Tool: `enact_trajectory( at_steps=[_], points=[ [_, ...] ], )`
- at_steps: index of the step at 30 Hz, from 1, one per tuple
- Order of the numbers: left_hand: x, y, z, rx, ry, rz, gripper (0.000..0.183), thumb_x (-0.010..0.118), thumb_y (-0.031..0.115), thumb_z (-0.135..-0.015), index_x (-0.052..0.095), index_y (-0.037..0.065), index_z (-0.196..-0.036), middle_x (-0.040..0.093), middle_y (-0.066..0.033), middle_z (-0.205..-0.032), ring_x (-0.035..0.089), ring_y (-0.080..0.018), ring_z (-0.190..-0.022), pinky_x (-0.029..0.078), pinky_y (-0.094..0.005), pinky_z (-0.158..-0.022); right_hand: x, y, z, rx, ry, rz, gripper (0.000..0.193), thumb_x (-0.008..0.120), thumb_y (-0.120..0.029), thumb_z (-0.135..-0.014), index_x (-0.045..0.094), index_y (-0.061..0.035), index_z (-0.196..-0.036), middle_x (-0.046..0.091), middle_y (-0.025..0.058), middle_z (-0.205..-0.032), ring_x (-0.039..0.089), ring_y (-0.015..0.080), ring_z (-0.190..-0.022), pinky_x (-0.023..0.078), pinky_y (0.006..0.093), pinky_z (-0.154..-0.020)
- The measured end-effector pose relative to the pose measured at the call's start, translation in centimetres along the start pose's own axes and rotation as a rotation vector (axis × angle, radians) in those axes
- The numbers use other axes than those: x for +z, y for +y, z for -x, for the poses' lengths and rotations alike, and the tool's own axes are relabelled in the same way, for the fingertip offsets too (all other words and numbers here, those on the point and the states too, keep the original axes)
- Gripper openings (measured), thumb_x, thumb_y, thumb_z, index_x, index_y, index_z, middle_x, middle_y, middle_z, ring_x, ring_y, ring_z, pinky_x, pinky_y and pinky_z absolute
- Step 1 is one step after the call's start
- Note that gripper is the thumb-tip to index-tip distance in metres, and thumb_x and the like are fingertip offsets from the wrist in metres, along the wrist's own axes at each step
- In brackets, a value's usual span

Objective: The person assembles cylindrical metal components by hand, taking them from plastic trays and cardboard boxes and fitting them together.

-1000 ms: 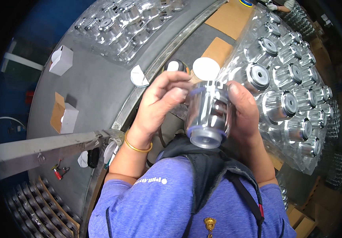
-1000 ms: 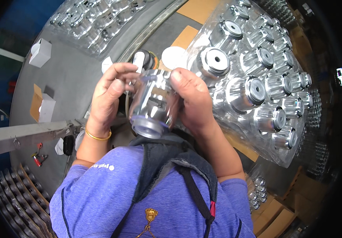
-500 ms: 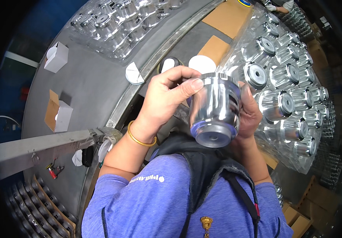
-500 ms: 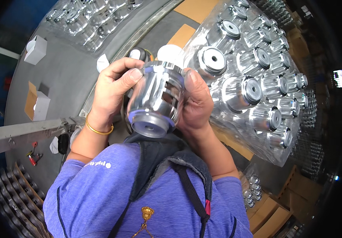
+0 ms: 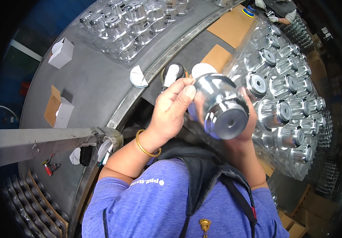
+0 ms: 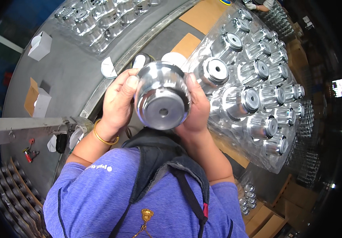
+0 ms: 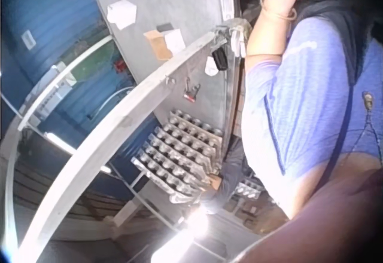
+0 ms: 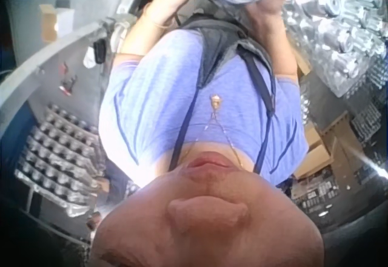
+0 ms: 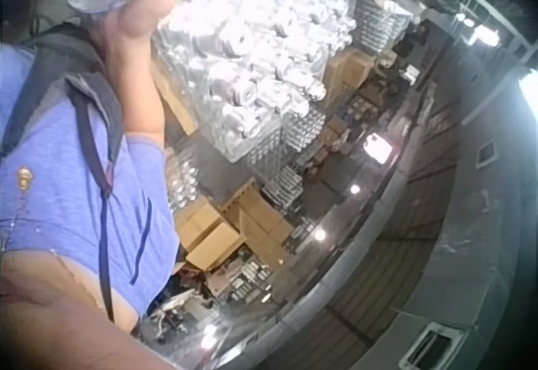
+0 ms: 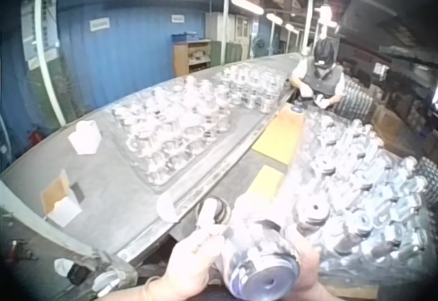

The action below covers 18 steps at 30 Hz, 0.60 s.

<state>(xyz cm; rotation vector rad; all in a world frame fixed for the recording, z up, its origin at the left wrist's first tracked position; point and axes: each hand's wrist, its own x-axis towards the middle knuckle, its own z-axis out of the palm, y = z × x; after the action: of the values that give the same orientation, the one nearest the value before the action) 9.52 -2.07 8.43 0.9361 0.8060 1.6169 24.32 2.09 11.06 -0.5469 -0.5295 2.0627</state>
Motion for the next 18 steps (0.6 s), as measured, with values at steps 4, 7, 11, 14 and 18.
enact_trajectory(
  at_steps=[4, 7, 11, 14, 18],
  points=[
    [-0.5, 3.0, -0.3, -0.107, -0.212, -0.209, 0.028, 0.052, 0.021, -0.09, 0.056, -0.003, -0.103, 0.059, -0.0029, -0.089, 0.052, -0.0066, -0.081, 0.042, -0.0203, -0.072, -0.4, -1.2, -0.1, 0.099, -0.133, 0.193, 0.044, 0.032, -0.036, -0.094, 0.053, 0.0024, -0.096, 0.06, 0.0148, -0.092, 0.059, 0.02, -0.08, 0.047, 0.0336, -0.077],
    [-0.2, 5.0, -0.8, -0.193, -0.428, -0.522, 0.023, 0.059, 0.015, -0.086, 0.056, -0.002, -0.101, 0.058, -0.0006, -0.08, 0.051, -0.0045, -0.072, 0.041, -0.0182, -0.065, 0.9, -1.7, 0.8, 0.148, -0.153, 0.543, 0.035, 0.042, -0.028, -0.093, 0.057, 0.0017, -0.084, 0.06, 0.0089, -0.081, 0.057, 0.0123, -0.072, 0.046, 0.0246, -0.066],
    [0.3, 4.7, -1.5, -0.181, -0.251, -0.466, 0.033, 0.064, 0.015, -0.081, 0.05, 0.001, -0.107, 0.053, 0.0002, -0.076, 0.048, -0.0043, -0.069, 0.039, -0.0174, -0.063, 1.2, -1.2, 1.3, -0.106, -0.205, 0.382, 0.031, 0.04, -0.023, -0.093, 0.054, 0.0046, -0.098, 0.06, 0.0114, -0.088, 0.059, 0.0134, -0.076, 0.048, 0.0259, -0.069],
    [0.6, 2.2, -1.0, -0.049, -0.126, -0.159, 0.033, 0.063, 0.022, -0.083, 0.048, 0.002, -0.105, 0.055, -0.0002, -0.077, 0.049, -0.0035, -0.069, 0.04, -0.0194, -0.059, 1.2, -0.4, 1.1, -0.091, -0.109, 0.157, 0.035, 0.033, -0.021, -0.094, 0.049, 0.0073, -0.109, 0.059, 0.0146, -0.095, 0.06, 0.019, -0.085, 0.049, 0.0309, -0.078],
    [0.7, 0.5, -0.5, 0.014, -0.075, -0.083, 0.029, 0.056, 0.027, -0.088, 0.046, 0.004, -0.104, 0.048, 0.0013, -0.089, 0.045, -0.0053, -0.08, 0.037, -0.0186, -0.074, -0.3, -0.3, 0.6, -0.108, -0.042, 0.085, 0.042, 0.029, -0.024, -0.096, 0.045, 0.0086, -0.116, 0.058, 0.0185, -0.104, 0.06, 0.0242, -0.091, 0.048, 0.0351, -0.084]
  ],
)
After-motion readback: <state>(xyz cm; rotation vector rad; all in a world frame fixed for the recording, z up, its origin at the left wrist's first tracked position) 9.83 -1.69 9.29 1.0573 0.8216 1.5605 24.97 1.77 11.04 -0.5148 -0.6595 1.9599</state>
